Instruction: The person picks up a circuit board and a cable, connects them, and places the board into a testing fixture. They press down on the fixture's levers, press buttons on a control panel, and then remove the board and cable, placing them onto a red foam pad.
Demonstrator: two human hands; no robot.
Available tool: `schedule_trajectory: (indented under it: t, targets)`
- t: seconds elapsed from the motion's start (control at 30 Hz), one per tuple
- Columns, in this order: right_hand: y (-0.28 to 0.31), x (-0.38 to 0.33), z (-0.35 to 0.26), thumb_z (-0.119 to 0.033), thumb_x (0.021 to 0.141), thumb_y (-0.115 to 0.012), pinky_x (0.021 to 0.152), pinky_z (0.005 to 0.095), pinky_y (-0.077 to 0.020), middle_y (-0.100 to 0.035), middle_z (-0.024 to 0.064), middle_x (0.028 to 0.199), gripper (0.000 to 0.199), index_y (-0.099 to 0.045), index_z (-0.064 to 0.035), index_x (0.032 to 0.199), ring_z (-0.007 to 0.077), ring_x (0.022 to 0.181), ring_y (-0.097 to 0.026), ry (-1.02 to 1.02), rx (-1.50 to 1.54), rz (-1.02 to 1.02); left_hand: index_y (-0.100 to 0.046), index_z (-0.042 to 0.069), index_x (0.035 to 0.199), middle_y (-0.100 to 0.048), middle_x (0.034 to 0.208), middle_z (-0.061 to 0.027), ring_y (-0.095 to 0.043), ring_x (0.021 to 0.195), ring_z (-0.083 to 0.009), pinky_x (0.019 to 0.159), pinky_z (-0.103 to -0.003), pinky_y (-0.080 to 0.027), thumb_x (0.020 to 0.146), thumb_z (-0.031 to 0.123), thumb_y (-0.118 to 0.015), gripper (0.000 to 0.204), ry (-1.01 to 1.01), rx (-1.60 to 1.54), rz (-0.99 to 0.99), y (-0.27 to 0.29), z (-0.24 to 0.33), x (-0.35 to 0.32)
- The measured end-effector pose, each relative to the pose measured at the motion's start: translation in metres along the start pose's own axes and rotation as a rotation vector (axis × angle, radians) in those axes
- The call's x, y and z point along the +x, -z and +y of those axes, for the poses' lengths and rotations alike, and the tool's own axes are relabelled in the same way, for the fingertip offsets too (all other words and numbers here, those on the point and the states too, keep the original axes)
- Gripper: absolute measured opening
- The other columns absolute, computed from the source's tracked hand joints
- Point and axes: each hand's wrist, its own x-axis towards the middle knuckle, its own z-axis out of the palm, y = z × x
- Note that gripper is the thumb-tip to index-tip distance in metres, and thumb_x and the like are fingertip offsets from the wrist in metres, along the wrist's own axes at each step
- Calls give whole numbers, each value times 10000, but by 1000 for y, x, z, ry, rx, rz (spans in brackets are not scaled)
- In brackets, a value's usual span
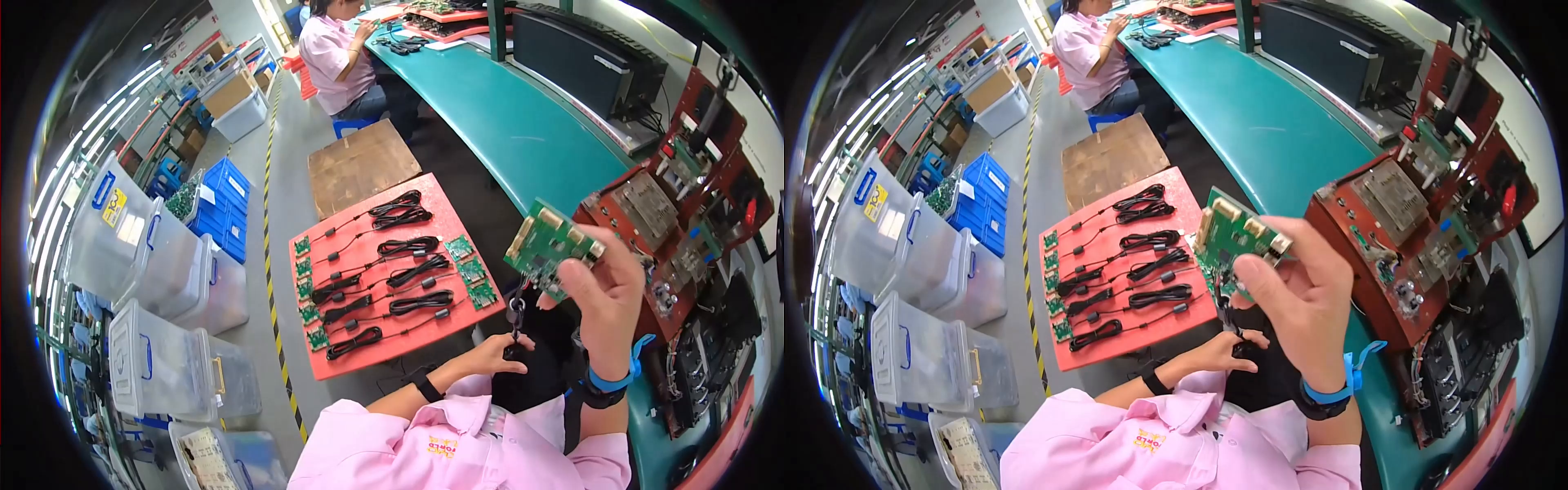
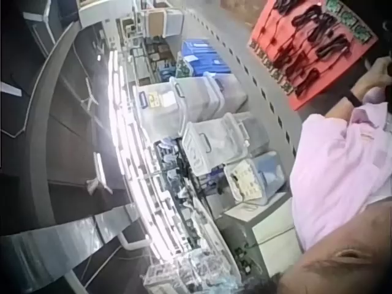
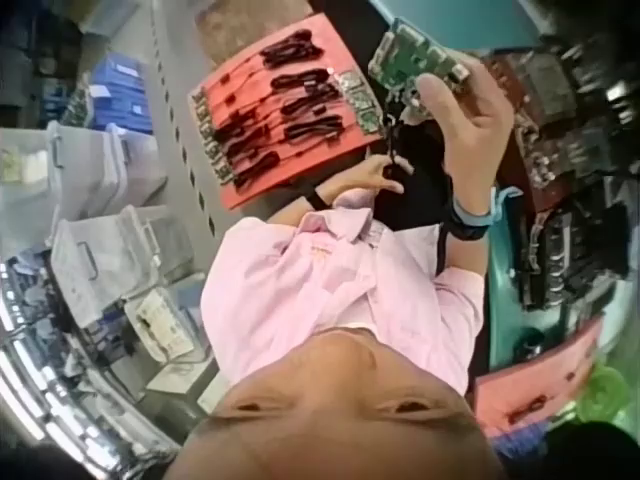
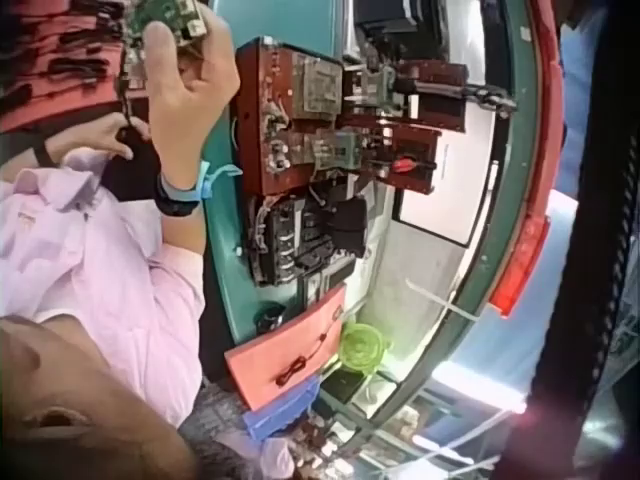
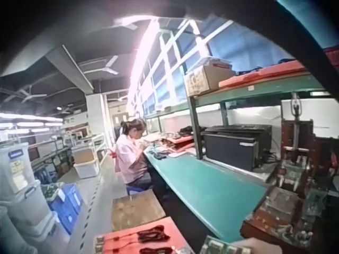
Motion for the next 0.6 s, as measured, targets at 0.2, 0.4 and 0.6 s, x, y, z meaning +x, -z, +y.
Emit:
schedule_trajectory:
  t: [0.2,0.4,0.6]
  targets:
    - [-21,67,12,-69,813,-522,501,231,-500,-584,72,794,190,-516,46,964,123,600,-573,-34,47,83,-500,14,946,-550,777,-60,-544,691,-131,649,-247,-452,704,31,-498,243,208,-575,334,78,12,-51]
    - [-49,117,118,-94,807,-511,488,266,-520,-579,86,788,186,-484,14,957,155,592,-591,-159,65,49,-467,38,930,-459,685,-18,-451,574,-96,499,-225,-381,792,196,-497,212,490,119,820,201,83,-123]
    - [-43,120,278,-74,770,-541,415,265,-503,-564,97,713,175,-457,-5,907,187,532,-603,-567,86,71,-452,24,948,-485,783,-88,-498,688,-191,616,-299,-406,762,170,-572,265,618,751,663,276,50,-127]
